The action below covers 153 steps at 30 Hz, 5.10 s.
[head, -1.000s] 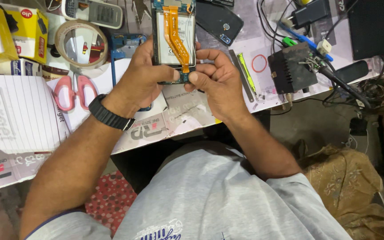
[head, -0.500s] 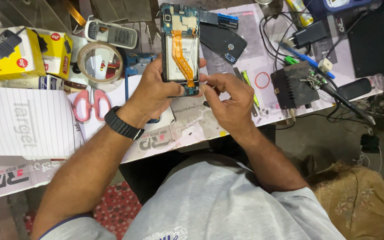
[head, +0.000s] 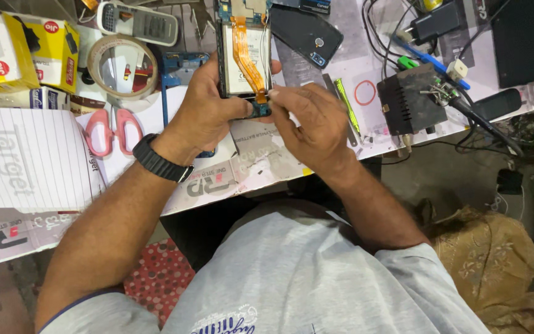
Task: The person disassembles a mobile phone using tweezers and a small screwdriver to disconnect internal components and ribbon cables on a workbench.
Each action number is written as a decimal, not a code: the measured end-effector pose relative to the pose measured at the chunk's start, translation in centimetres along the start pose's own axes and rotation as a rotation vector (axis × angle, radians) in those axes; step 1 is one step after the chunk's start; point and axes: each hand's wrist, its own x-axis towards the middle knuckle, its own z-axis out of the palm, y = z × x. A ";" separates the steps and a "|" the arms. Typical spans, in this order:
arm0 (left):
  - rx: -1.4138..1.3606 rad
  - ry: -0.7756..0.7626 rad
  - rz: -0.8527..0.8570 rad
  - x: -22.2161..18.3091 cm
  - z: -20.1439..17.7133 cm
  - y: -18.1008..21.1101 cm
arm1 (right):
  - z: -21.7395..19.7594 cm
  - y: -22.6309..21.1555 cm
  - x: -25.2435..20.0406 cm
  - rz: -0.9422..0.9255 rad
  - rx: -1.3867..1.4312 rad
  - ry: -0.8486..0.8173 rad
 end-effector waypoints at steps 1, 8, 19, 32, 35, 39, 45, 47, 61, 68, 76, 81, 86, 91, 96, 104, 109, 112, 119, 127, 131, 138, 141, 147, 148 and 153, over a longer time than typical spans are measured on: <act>-0.032 0.017 -0.034 0.0 0.1 0.1 | -0.1 0.1 0.0 0.021 -0.023 0.017; -0.016 0.009 -0.004 -0.2 0.5 0.8 | -7.0 1.4 -2.2 0.438 -0.166 -0.017; -0.168 -0.113 0.038 -0.4 -0.2 -0.1 | -4.8 -1.3 -3.1 0.528 0.039 -0.095; -0.160 -0.068 0.123 -0.3 -0.4 -1.1 | 1.9 -2.1 0.2 0.343 0.028 -0.088; -0.175 -0.087 0.135 -0.2 -0.6 -1.3 | 1.6 -1.7 -0.3 0.403 0.068 -0.116; -0.198 -0.106 0.128 -0.3 -0.6 -1.1 | 1.5 -1.4 -0.6 0.395 0.074 -0.096; -0.208 -0.094 0.141 -0.2 -0.1 -0.6 | 1.0 -1.0 -0.7 0.493 0.206 -0.074; -0.217 -0.088 0.135 -0.3 0.0 -0.6 | 0.8 -0.6 -0.8 0.526 0.286 -0.079; -0.193 -0.075 0.123 -0.2 0.0 -0.6 | 0.3 1.4 -2.5 0.815 1.031 0.042; -0.213 -0.062 0.129 -0.1 0.3 -0.3 | 0.4 1.7 -2.4 0.794 1.046 0.063; -0.192 -0.045 0.136 0.0 0.7 0.0 | 0.9 1.0 -2.6 0.661 0.677 0.006; -0.190 -0.020 0.128 -0.1 0.9 0.2 | 0.8 -0.6 -1.5 0.335 0.172 0.065; -0.175 0.009 0.105 -0.1 1.1 0.4 | 0.5 -1.0 -1.0 0.290 0.113 0.096; -0.171 0.018 0.085 -0.1 0.8 0.4 | 0.6 -0.1 -2.1 0.365 0.266 0.116; -0.178 -0.005 0.090 -0.1 1.3 1.0 | 0.9 0.9 -3.6 0.631 0.723 0.131; -0.194 0.031 0.048 0.0 1.2 1.1 | 1.1 2.8 -4.3 0.750 1.075 0.217; -0.179 0.033 0.036 -0.1 0.9 1.2 | 0.9 2.9 -4.0 0.765 1.043 0.218; -0.194 0.016 0.045 -0.2 0.7 1.1 | 1.1 3.0 -4.0 0.803 1.072 0.213; -0.231 0.019 0.043 -0.1 0.3 0.7 | 1.0 3.4 -4.2 0.797 1.100 0.214; -0.226 0.025 0.027 0.0 0.2 0.6 | 0.6 3.4 -4.0 0.791 1.058 0.172; -0.229 0.020 0.060 0.1 0.0 0.3 | 0.9 2.5 -4.1 0.811 1.004 0.161; -0.234 -0.078 0.156 0.0 -0.6 -0.1 | 2.8 -0.1 -3.3 0.577 0.409 0.069; -0.255 -0.096 0.186 0.0 -0.7 -0.2 | 3.4 -0.7 -2.5 0.497 0.303 0.089; -0.302 -0.125 0.205 -0.2 -0.7 -0.3 | 3.9 -1.4 -1.3 0.427 0.146 0.105; -0.301 -0.130 0.213 -0.2 -0.8 -0.3 | 3.8 -1.5 -1.3 0.405 0.130 0.105; -0.279 -0.144 0.231 -0.2 -1.0 -0.5 | 3.5 -1.6 -1.2 0.353 0.065 0.102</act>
